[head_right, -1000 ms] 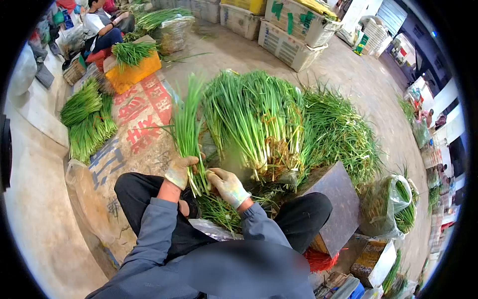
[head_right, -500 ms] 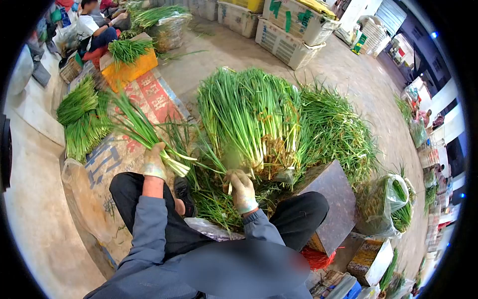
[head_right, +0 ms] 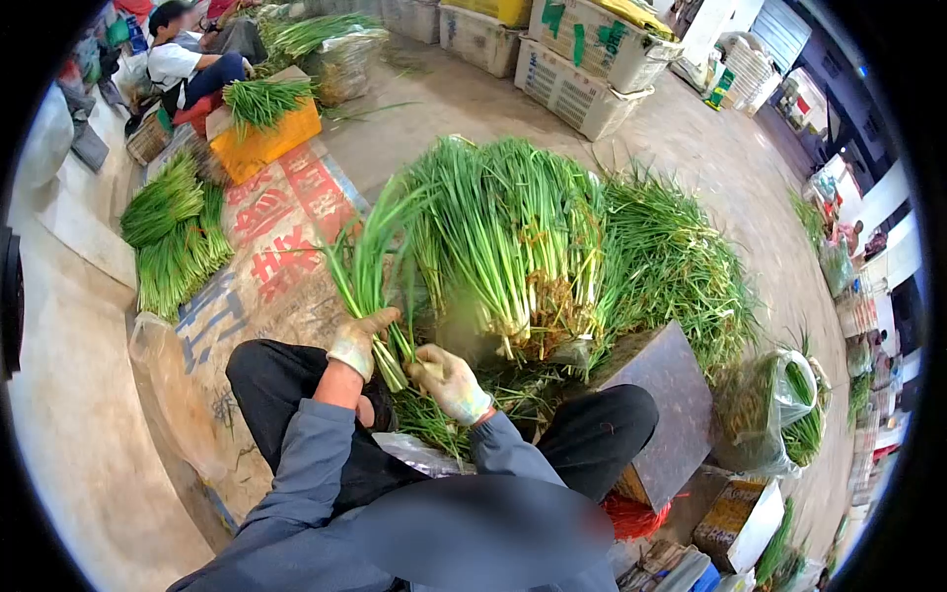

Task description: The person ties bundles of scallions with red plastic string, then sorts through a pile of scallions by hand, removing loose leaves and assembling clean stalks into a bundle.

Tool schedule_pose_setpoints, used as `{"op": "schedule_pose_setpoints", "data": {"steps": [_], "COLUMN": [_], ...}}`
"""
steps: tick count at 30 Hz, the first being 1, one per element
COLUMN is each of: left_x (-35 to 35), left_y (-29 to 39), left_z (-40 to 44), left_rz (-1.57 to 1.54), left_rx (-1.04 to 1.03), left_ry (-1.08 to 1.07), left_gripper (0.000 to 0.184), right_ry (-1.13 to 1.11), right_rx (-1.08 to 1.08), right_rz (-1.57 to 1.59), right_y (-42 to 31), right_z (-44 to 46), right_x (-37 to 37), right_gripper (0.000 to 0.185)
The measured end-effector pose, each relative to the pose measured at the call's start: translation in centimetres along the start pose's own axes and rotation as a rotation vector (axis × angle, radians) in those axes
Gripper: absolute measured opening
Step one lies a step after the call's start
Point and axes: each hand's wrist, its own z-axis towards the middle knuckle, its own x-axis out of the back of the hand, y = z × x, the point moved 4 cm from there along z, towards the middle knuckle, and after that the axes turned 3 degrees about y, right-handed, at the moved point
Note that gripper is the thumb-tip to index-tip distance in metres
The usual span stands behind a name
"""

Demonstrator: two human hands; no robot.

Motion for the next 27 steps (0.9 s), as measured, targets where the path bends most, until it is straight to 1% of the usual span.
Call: {"op": "schedule_pose_setpoints", "data": {"steps": [1,2,3,4,6,7,9,10,12,13,14,15,16,17,18,20,21,22,23,24,25,26,27], "left_x": [0.2,0.8,1.5,2.2,2.5,2.5,1.8,1.6,1.6,1.5,1.3,1.3,1.3,1.1,0.8,0.4,0.6,1.1,1.8,2.4,3.4,3.8,3.7], "left_y": [0.3,0.8,1.4,2.0,3.0,3.3,3.7,3.6,3.4,3.3,3.2,2.8,2.5,2.3,2.1,2.4,1.5,1.7,2.2,2.8,3.4,4.4,4.7], "left_z": [0.5,0.9,1.4,2.7,1.7,0.9,-0.3,-0.4,-0.9,-0.9,-0.8,-0.6,-0.3,-0.2,-0.2,-1.1,0.4,0.8,1.0,1.1,1.4,1.3,0.8], "left_rz": [-0.002,-0.095,-0.190,-0.107,-0.255,-0.255,-0.314,-0.312,-0.254,-0.250,-0.246,-0.183,-0.123,-0.122,-0.124,-0.117,-0.122,-0.123,-0.285,-0.448,-0.416,-0.376,-0.443], "left_rx": [-0.002,-0.057,-0.110,-0.075,-0.248,-0.247,-0.247,-0.246,-0.331,-0.328,-0.335,-0.336,-0.335,-0.274,-0.272,-0.252,-0.303,-0.304,-0.337,-0.371,-0.311,-0.337,-0.402], "left_ry": [0.001,0.040,0.079,0.109,0.060,0.059,0.018,0.018,-0.077,-0.076,-0.084,-0.043,0.002,0.005,0.004,0.050,0.016,0.022,0.032,0.037,0.088,0.127,0.100], "left_gripper": [0.023,0.023,0.023,0.026,0.029,0.029,0.029,0.029,0.031,0.032,0.032,0.032,0.032,0.033,0.033,0.035,0.036,0.036,0.035,0.034,0.033,0.032,0.031], "right_ry": [-0.018,-0.034,-0.020,-0.066,-0.198,-0.197,-0.135,0.183,0.356,0.360,0.382,0.404,0.444,0.396,0.345,0.327,0.317,0.303,0.283,0.260,0.144,-0.071,-0.067], "right_rx": [0.027,0.053,0.068,-0.111,-0.270,-0.271,-0.220,0.078,0.106,0.110,0.166,0.221,0.311,0.241,0.168,0.196,0.207,0.218,0.190,0.175,0.110,-0.146,-0.145], "right_rz": [-0.058,-0.116,-0.139,-0.131,-0.550,-0.550,-1.167,-0.878,-0.474,-0.469,-0.495,-0.522,-0.741,-0.819,-0.897,-0.882,-0.849,-0.814,-0.849,-0.889,-1.048,-1.290,-1.294], "right_y": [-0.3,-0.4,2.1,3.5,8.7,9.9,11.0,8.9,2.7,0.1,-2.4,-4.3,-5.6,-5.4,-5.1,-2.9,-2.3,-1.5,-0.3,1.5,6.1,11.2,11.0], "right_z": [-0.8,-1.9,-2.5,-3.7,-4.2,-4.1,-3.9,-3.1,-1.6,-1.4,-1.3,-1.3,-1.4,-0.9,-0.6,0.2,0.3,0.4,0.0,-0.6,-0.6,-1.0,-1.2], "right_x": [0.2,0.3,1.2,1.7,2.8,3.2,4.3,4.3,3.3,2.2,1.2,0.2,-0.9,-1.7,-2.4,-2.4,-2.1,-2.0,-1.4,-0.7,0.7,2.5,3.3], "right_gripper": [0.026,0.029,0.033,0.036,0.035,0.035,0.034,0.030,0.029,0.029,0.028,0.027,0.029,0.030,0.032,0.029,0.025,0.023,0.019,0.019,0.021,0.024,0.024]}}
